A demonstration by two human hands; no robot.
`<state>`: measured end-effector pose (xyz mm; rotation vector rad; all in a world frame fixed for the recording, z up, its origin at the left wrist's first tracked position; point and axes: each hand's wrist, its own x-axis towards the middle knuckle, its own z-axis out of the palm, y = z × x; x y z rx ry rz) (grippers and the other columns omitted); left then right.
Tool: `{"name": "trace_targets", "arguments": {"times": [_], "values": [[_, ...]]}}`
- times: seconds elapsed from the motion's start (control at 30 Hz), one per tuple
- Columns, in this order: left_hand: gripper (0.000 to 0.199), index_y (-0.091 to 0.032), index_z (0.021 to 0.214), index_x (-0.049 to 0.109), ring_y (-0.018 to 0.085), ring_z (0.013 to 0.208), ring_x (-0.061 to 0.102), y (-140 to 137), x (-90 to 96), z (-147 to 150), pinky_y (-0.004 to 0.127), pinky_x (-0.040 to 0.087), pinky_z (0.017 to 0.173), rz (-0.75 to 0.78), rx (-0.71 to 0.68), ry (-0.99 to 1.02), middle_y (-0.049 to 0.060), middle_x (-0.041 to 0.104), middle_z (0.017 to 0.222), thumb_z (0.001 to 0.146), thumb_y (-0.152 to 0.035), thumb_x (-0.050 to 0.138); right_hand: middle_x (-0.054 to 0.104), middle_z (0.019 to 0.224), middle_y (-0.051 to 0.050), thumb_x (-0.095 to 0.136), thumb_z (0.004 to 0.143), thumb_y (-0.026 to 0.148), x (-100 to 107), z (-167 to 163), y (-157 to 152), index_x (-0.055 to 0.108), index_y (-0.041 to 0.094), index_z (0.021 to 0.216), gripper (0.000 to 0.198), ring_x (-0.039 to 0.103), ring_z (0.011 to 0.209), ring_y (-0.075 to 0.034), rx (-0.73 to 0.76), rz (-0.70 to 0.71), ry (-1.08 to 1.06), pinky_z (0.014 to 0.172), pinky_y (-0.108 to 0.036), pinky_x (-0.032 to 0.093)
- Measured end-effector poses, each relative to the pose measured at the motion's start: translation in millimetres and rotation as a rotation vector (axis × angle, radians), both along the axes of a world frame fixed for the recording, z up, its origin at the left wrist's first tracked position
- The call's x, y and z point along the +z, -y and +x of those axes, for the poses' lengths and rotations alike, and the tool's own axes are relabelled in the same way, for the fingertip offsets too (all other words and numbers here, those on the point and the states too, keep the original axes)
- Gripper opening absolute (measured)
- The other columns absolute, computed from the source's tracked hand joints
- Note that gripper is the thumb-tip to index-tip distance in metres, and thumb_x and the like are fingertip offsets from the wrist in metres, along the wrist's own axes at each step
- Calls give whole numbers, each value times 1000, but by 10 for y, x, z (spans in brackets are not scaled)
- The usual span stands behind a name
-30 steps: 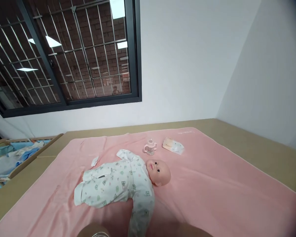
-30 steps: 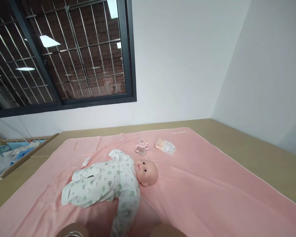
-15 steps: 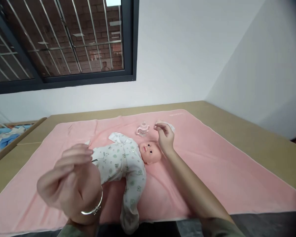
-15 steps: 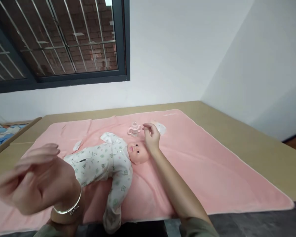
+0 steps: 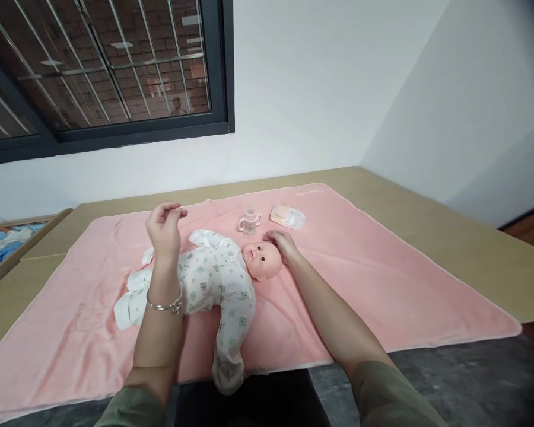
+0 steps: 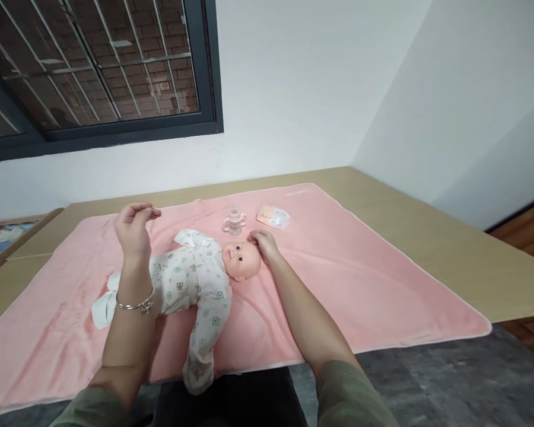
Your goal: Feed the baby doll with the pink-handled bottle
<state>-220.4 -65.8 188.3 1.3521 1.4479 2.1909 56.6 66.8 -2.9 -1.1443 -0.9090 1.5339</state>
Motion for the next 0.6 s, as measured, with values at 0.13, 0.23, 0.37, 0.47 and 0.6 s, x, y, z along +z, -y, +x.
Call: {"name": "trace_targets", "arguments": {"times": [0.13, 0.23, 0.37, 0.47, 0.6], "values": [[37, -10, 115, 68, 27, 109, 72, -257, -231, -60, 41, 56, 100, -633, 2, -332, 16, 74, 112, 87, -27, 52, 71, 86, -9, 75, 55, 39, -37, -22, 25, 66, 14, 87, 41, 66, 82, -20, -7, 49, 2, 73, -29, 52], [42, -10, 126, 72, 35, 129, 65, -222, -279, -54, 48, 48, 114, -841, -166, -532, 19, 69, 133, 88, -28, 63, 71, 86, -8, 73, 53, 41, -47, -24, 57, 67, 14, 88, 44, 66, 83, -21, -7, 62, 39, 76, -30, 53], [52, -15, 146, 63, 28, 142, 56, 7, -232, 87, 38, 41, 122, -934, -298, -747, 10, 58, 153, 98, -34, 59, 73, 92, -8, 74, 51, 43, -35, -21, 105, 69, 14, 88, 47, 67, 89, -22, 17, 66, 104, 79, -31, 53], [58, -12, 154, 55, 30, 145, 52, 117, -296, 220, 40, 37, 124, -955, -228, -838, 12, 54, 157, 102, -35, 52, 72, 90, -8, 74, 47, 43, -24, -18, 117, 70, 14, 83, 47, 65, 86, -22, 28, 57, 159, 76, -31, 51], [51, -22, 148, 61, 24, 132, 62, 107, -503, -18, 30, 49, 110, -1060, -131, -851, 7, 63, 148, 101, -38, 54, 71, 94, -6, 71, 47, 45, -50, -2, 107, 68, 15, 88, 51, 65, 86, -22, 47, 39, 178, 74, -31, 51]]}}
